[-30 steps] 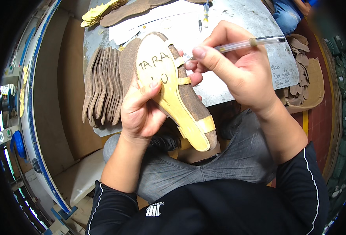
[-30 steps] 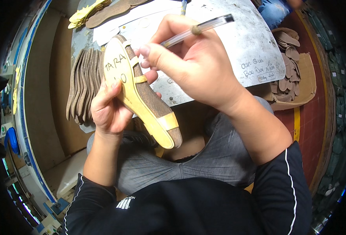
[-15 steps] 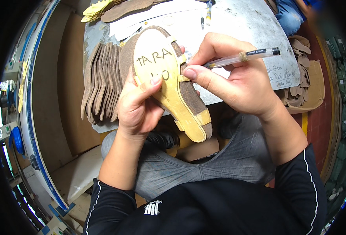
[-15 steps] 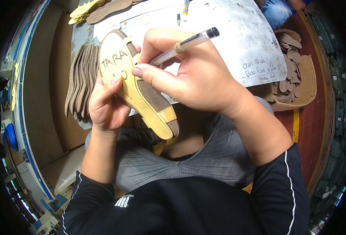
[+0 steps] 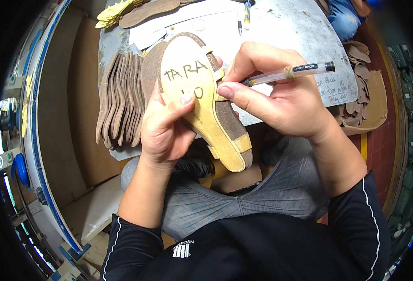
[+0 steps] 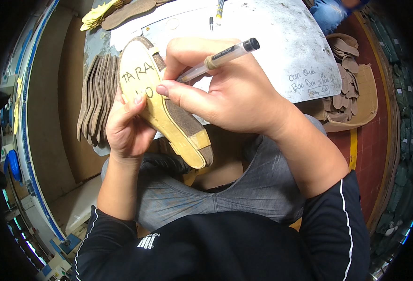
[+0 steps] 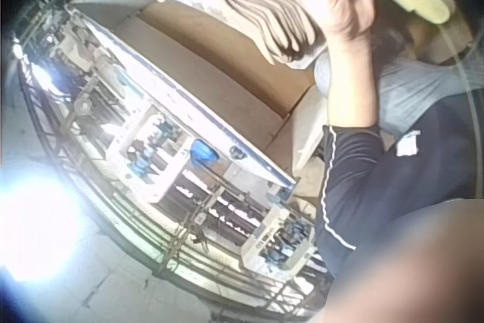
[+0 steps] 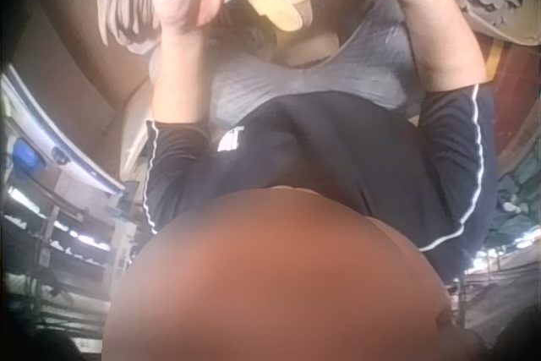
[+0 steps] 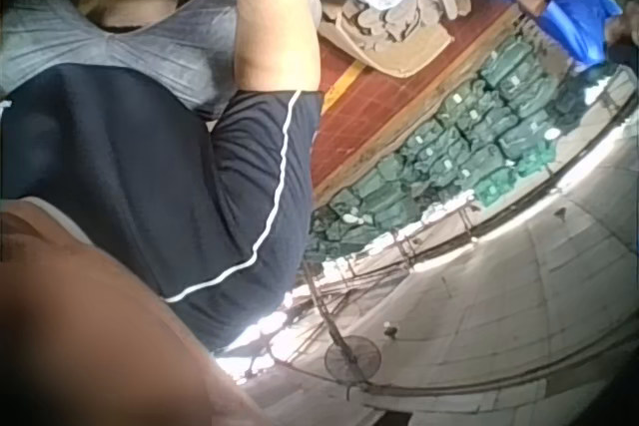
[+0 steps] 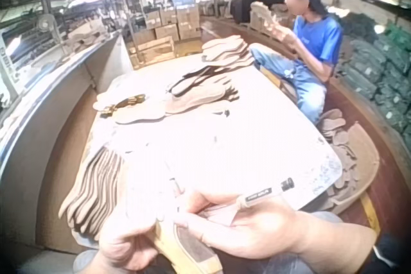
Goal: The person marks a shoe insole with a pen, then gathers and bundles multiple insoles with a rubber band. The person handles insoles and a pen, organizing them into stacks on the table.
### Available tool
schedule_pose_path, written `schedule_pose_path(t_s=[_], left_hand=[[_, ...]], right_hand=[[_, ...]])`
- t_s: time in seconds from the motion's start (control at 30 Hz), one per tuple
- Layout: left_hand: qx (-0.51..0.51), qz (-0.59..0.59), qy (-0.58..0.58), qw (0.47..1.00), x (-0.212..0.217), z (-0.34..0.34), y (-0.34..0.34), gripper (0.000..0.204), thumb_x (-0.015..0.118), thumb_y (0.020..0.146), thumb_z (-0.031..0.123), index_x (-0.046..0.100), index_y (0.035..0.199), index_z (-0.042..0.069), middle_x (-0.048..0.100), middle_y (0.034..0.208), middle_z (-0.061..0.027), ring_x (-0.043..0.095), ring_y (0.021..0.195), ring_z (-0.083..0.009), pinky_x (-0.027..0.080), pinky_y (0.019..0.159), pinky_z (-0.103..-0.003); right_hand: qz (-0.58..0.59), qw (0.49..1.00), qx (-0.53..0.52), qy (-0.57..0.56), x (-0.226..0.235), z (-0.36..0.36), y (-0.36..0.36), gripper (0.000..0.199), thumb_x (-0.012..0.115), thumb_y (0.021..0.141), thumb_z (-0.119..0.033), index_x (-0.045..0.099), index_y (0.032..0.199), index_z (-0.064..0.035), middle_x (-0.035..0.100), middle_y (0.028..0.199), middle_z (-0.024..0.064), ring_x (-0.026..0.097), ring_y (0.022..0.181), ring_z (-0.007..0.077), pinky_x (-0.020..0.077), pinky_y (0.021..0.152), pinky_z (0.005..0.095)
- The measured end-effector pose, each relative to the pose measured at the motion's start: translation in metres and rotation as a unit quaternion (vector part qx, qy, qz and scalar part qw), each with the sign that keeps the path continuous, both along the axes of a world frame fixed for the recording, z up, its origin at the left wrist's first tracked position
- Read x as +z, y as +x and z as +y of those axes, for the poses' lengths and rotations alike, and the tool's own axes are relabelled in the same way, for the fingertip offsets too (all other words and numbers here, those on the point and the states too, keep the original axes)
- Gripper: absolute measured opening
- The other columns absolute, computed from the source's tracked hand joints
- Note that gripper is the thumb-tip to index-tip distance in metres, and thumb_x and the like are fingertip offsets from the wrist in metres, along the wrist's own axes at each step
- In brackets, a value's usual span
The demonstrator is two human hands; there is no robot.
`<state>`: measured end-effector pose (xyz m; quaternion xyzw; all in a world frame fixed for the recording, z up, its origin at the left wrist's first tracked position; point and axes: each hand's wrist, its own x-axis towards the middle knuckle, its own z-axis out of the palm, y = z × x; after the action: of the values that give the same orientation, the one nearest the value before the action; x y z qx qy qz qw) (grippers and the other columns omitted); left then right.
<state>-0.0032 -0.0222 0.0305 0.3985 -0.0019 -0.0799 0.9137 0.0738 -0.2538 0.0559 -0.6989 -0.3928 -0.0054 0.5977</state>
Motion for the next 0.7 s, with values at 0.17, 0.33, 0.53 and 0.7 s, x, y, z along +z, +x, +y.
schedule_pose_path(t_s=[0.17, 0.33, 0.53, 0.7], left_hand=[[-0.009, 0.001, -0.013, 1.000, -0.0023, 0.0004, 0.0017, 0.079, 0.075, 0.105, 0.005, 0.039, 0.175, -0.005, 0.060, 0.167, -0.0294, 0.061, 0.156, -0.0404, 0.047, 0.135, -0.055], [-0.006, 0.005, -0.014, 1.000, -0.0019, 0.0017, 0.0005, 0.079, 0.075, 0.106, 0.004, 0.038, 0.175, -0.004, 0.060, 0.167, -0.0294, 0.061, 0.156, -0.0406, 0.047, 0.135, -0.055], [-0.003, 0.008, -0.020, 1.000, -0.0025, 0.0004, 0.0007, 0.079, 0.075, 0.105, 0.003, 0.038, 0.175, -0.004, 0.060, 0.167, -0.0295, 0.061, 0.156, -0.0408, 0.048, 0.135, -0.055], [-0.006, 0.007, -0.019, 1.000, -0.0026, 0.0020, 0.0010, 0.079, 0.075, 0.105, 0.003, 0.039, 0.175, -0.004, 0.060, 0.167, -0.0296, 0.062, 0.154, -0.0409, 0.049, 0.134, -0.056]], right_hand=[[0.013, 1.000, -0.001, -0.002, 0.0001, -0.0014, 0.0024, 0.014, 0.088, 0.100, -0.005, 0.077, 0.096, 0.0018, 0.080, 0.091, 0.0088, 0.076, 0.085, 0.0160, 0.0583, 0.079, 0.0308], [0.003, 1.000, 0.011, -0.006, -0.0010, -0.0001, 0.0016, 0.013, 0.087, 0.100, -0.004, 0.077, 0.095, 0.0016, 0.079, 0.092, 0.0087, 0.075, 0.087, 0.0160, 0.0582, 0.080, 0.0311], [0.021, 0.999, 0.009, -0.022, 0.0000, -0.0031, 0.0029, 0.013, 0.087, 0.100, -0.005, 0.077, 0.096, 0.0017, 0.079, 0.093, 0.0084, 0.075, 0.086, 0.0157, 0.0582, 0.079, 0.0314], [-0.001, 1.000, 0.011, -0.026, -0.0007, -0.0025, 0.0023, 0.013, 0.086, 0.101, -0.003, 0.076, 0.096, 0.0023, 0.080, 0.093, 0.0084, 0.076, 0.087, 0.0160, 0.0589, 0.081, 0.0317]])
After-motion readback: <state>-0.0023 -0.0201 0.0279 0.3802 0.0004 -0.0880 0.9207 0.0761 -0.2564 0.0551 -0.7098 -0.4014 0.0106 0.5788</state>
